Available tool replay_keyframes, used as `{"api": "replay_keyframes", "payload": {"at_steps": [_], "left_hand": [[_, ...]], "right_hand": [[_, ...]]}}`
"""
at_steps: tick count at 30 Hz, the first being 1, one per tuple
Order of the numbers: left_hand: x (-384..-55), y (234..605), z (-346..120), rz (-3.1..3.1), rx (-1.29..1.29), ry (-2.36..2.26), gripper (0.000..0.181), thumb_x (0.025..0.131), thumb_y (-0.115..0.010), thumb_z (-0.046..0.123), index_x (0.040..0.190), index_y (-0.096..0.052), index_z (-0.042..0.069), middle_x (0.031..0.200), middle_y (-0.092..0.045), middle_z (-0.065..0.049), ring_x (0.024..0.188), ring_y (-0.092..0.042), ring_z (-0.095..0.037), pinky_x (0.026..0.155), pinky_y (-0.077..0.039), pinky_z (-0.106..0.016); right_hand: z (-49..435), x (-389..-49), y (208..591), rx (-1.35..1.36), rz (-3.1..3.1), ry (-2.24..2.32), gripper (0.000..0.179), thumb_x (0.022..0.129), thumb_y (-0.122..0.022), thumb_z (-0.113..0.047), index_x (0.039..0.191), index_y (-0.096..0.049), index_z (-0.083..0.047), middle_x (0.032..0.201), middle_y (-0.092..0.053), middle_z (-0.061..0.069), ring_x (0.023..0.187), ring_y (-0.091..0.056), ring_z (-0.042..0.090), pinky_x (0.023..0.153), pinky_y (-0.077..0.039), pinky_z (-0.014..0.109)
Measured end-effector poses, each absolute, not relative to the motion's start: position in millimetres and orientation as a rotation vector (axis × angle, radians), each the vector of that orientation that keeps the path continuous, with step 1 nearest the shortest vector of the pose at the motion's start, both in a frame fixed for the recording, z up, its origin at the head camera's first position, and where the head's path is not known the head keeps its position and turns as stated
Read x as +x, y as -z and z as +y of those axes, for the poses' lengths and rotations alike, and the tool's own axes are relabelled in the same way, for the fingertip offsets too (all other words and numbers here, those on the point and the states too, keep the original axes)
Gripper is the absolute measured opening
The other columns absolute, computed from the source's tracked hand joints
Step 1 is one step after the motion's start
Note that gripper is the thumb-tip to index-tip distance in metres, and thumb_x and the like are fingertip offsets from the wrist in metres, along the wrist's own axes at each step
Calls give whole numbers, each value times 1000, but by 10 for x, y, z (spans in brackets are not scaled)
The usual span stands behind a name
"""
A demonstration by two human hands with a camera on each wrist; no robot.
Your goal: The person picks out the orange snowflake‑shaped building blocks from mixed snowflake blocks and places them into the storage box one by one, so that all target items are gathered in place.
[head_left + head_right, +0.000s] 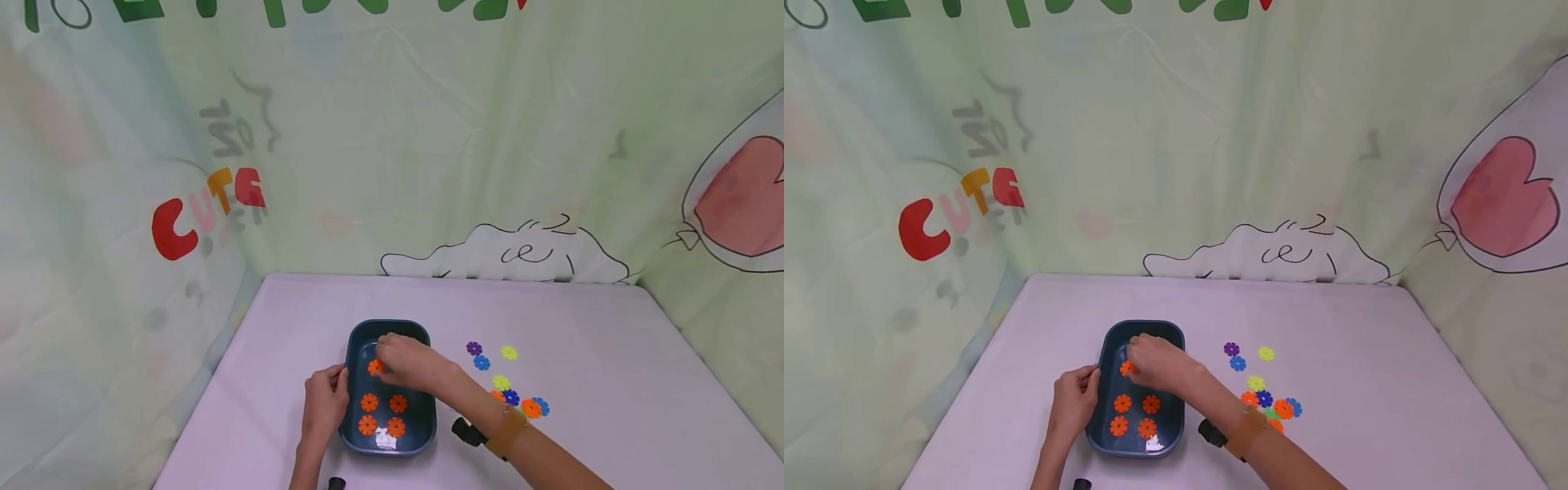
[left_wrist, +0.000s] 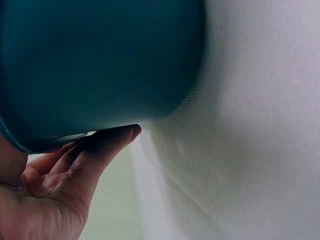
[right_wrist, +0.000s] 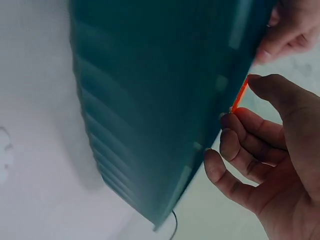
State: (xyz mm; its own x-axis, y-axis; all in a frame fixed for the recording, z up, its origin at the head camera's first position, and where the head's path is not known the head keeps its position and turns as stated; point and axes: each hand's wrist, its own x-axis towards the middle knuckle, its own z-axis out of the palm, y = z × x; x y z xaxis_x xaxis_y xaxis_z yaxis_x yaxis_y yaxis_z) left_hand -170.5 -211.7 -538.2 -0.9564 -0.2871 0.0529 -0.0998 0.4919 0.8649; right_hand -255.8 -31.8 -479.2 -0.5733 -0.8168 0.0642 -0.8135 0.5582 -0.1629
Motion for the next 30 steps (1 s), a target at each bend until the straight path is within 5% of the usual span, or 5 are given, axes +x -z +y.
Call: {"api": "replay_keyframes", "payload": {"at_steps": [30], "left_hand": [[-1719,5365,-2119,-2546,338,1456,29,108,-63,6,130,-71,-12,94,-80,-17,75,-74,-20,69,-64,-26]], "right_hand": [[-507,-2628,5156,-1421,2643,227,21,100,-80,-25,100,-76,-5,85,-63,0,73,-52,8,67,-53,14]]}}
